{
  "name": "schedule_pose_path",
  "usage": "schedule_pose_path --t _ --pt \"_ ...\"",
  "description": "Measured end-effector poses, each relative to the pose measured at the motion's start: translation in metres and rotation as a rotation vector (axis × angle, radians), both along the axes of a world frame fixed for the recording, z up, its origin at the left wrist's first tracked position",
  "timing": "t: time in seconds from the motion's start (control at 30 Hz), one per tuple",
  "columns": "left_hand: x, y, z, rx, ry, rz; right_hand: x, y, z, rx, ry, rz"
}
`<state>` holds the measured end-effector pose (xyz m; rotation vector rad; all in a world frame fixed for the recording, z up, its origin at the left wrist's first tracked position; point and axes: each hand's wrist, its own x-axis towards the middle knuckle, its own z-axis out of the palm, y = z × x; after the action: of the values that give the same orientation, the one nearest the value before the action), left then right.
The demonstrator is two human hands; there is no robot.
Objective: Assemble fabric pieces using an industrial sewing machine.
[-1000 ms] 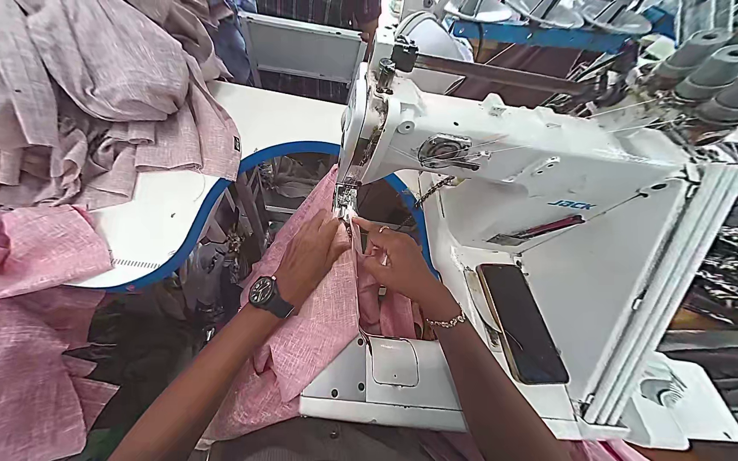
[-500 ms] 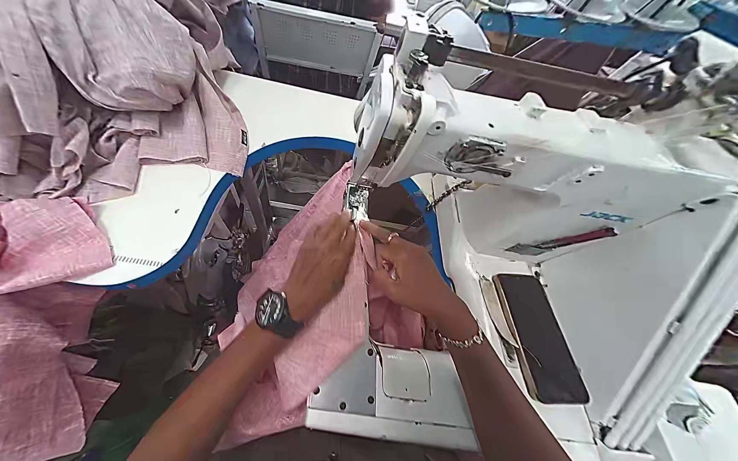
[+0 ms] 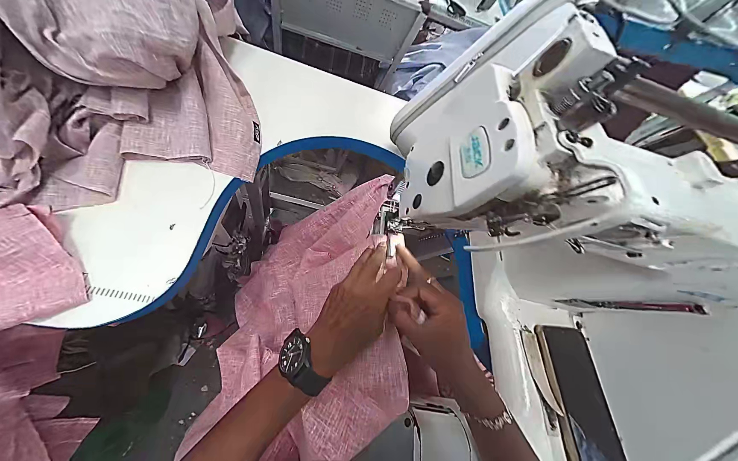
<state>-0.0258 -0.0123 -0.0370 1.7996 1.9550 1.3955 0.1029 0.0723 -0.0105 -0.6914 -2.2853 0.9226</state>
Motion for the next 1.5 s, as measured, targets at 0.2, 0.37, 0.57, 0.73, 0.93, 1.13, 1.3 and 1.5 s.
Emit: schedule_pose_path --t 0.2,0.37,0.57,0.73,0.93,1.13,1.3,1.5 --pt "0.004 0.006 0.001 -0.014 0.003 0.047 0.002 0.012 0.002 -0.417 0.111 0.055" --pt "0.005 0.009 -0.003 0.017 -0.067 0.092 -0.005 0.002 0.001 -0.215 0.069 -0.021" --pt "0.0 0.02 0.003 0.038 -0.161 0.118 -0.01 -0.03 0.028 0.19 -0.235 -0.3" --pt "0.004 -0.059 0.051 -0.539 -0.493 -0.117 0.085 -0.057 0.063 0.279 -0.409 -0.289" --pt "0.033 -0.08 0.029 -0.027 -0.09 0.136 0.079 -0.057 0.071 0.99 -0.561 -0.011" --pt "0.04 -0.075 -0.014 0.07 -0.317 0.027 0.026 -0.104 0.052 0.548 -0.544 0.099" --pt "0.027 -0.043 -0.022 0.081 -0.555 -0.035 0.006 -0.078 0.065 0.426 -0.689 0.12" --pt "0.02 -0.016 -0.019 0.1 -0.61 0.016 0.017 -0.049 0.059 0.277 -0.493 -0.03"
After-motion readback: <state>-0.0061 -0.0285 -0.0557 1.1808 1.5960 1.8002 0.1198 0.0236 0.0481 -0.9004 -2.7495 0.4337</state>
